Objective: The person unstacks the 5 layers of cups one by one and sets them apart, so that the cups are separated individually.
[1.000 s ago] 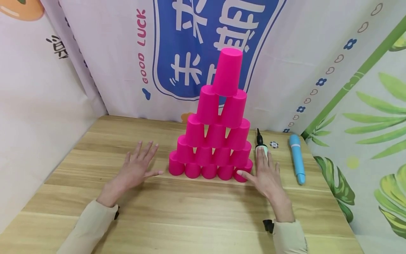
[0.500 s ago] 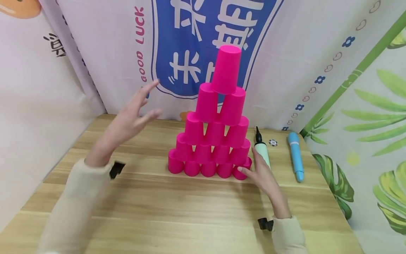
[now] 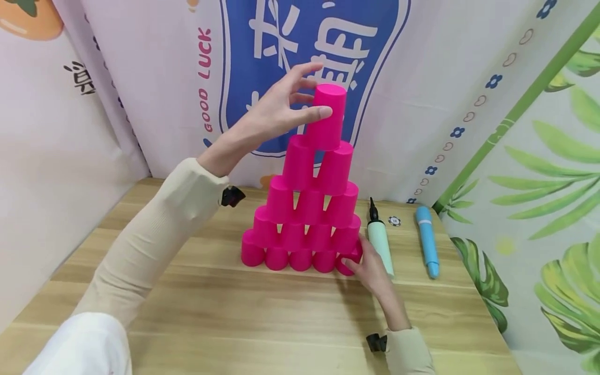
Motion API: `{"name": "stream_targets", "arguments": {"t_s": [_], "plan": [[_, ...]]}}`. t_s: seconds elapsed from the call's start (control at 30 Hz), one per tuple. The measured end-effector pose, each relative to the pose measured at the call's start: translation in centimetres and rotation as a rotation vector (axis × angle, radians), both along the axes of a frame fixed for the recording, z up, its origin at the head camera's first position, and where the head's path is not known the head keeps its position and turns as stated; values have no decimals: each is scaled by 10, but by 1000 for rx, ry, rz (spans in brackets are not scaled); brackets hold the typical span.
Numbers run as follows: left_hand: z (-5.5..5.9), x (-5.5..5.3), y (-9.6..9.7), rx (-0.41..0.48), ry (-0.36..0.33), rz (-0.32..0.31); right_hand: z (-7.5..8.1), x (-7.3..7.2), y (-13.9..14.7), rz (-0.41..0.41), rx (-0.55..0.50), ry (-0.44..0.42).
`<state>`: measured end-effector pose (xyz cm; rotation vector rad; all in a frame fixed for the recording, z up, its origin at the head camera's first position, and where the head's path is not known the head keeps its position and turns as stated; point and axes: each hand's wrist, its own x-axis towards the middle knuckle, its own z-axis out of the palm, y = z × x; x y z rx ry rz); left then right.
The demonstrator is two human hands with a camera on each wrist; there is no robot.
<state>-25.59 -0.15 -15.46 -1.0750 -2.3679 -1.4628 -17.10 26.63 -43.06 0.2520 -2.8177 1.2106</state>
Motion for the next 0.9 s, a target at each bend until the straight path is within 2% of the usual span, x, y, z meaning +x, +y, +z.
{"name": "stream_targets", "arguments": {"t_s": [0.07, 0.23, 0.4, 0.5, 0.63, 0.73, 0.83, 0.9], "plan": [[-2, -1, 2, -10, -10, 21, -1, 0, -1, 6, -15, 14], [-4, 0, 8, -21, -17, 17, -3, 0, 2, 23, -38, 49], [-1, -1, 14, -34, 8, 33, -4, -4, 5, 16, -38, 69], [-1, 0, 8, -18, 37, 51, -8, -6, 1, 14, -23, 61], [8, 4, -15, 37, 87, 108, -9, -10, -1, 21, 0, 60], [11, 0, -43, 76, 106, 206, -6, -13, 2, 21, 8, 54], [-1, -13, -75, 100, 63, 321, -5, -13, 6, 12, 17, 40], [-21, -25, -95, 114, -13, 385, -7, -11, 7, 9, 20, 29]]}}
